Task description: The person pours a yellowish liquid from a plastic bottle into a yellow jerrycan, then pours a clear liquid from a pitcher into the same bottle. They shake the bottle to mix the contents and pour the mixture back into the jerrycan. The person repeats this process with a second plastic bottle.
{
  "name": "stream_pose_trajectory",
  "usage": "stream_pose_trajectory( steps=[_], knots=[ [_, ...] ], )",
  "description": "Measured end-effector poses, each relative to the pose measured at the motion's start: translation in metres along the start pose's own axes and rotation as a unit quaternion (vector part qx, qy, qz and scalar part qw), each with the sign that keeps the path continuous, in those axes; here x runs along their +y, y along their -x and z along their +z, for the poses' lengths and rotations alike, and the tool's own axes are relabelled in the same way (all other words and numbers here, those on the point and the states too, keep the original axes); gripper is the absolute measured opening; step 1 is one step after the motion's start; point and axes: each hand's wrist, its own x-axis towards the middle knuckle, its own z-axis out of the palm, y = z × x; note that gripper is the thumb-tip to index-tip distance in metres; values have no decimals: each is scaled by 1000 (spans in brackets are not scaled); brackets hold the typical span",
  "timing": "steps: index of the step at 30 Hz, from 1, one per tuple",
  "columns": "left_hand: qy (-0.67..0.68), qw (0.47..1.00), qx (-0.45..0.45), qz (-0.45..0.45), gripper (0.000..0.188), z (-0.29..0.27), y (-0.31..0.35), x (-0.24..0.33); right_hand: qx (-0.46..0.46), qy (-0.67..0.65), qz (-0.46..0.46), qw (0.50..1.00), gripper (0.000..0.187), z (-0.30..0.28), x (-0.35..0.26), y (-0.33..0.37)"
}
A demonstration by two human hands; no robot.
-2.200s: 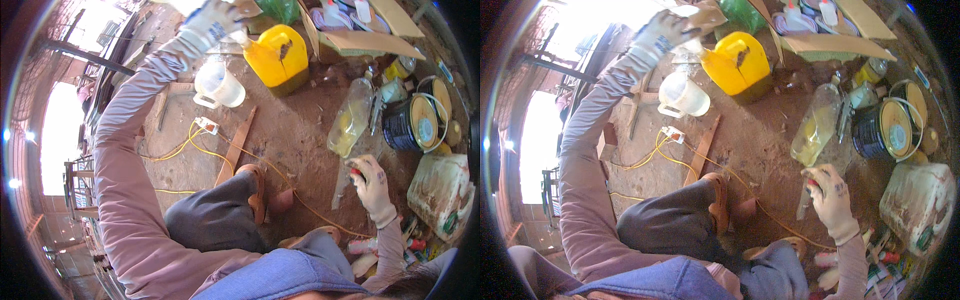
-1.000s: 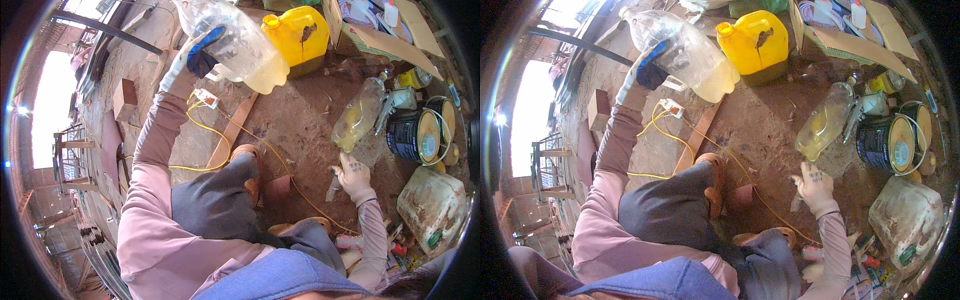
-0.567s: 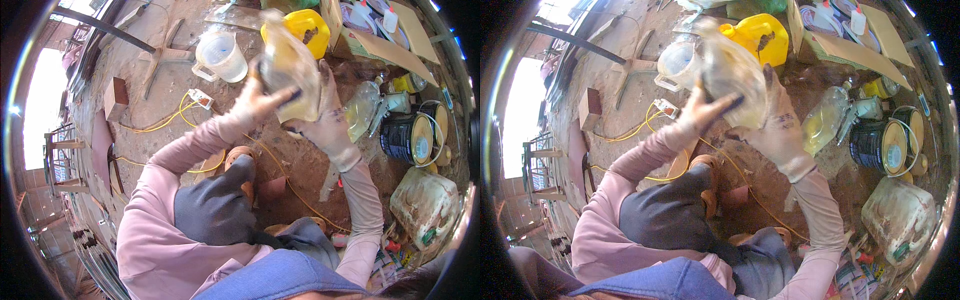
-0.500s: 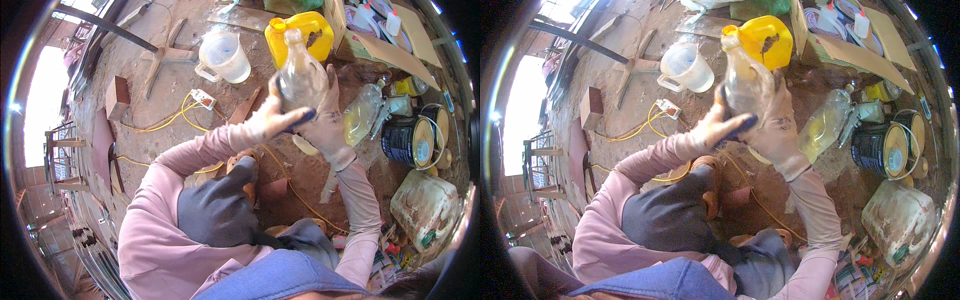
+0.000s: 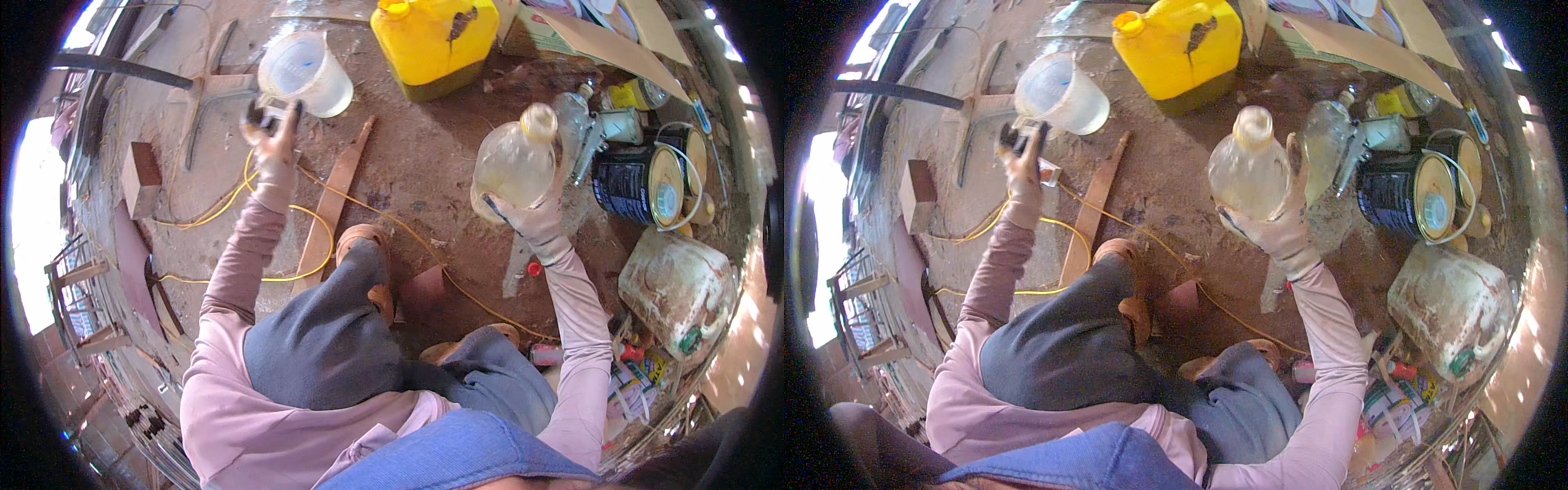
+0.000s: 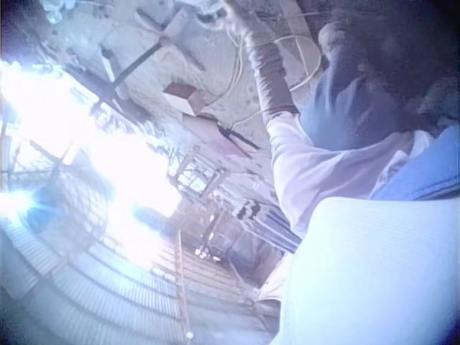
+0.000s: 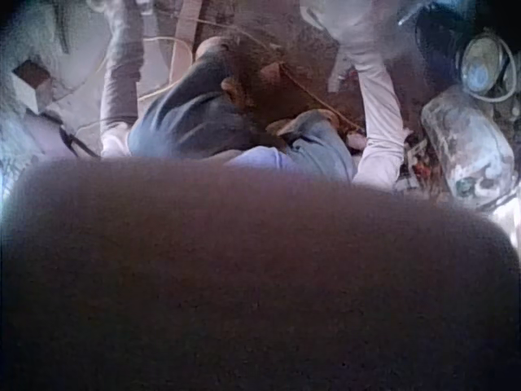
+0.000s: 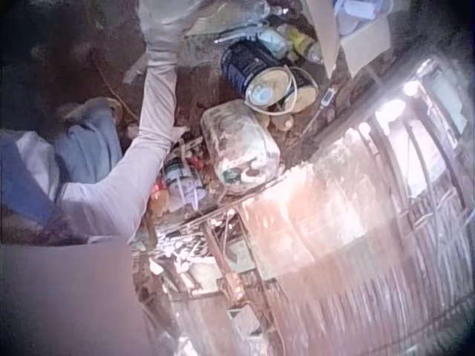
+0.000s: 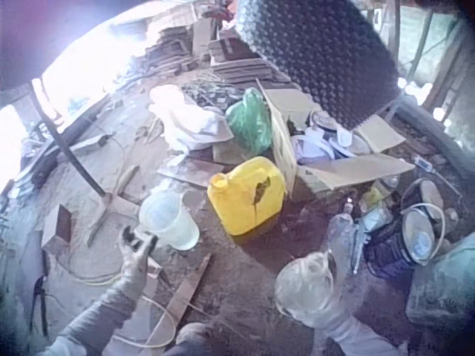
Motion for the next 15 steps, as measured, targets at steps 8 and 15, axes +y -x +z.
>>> stream_pose_trajectory(
  steps=[8, 15],
  knots=[
    [-42, 984, -160, -72, 92, -35, -56, -31, -10, -75, -15, 997, 105, 17, 32, 37],
    [21, 970, -34, -238, 77, -47, -106, -71, -73, 72, -41, 994, 106, 12, 37, 39]
  ],
)
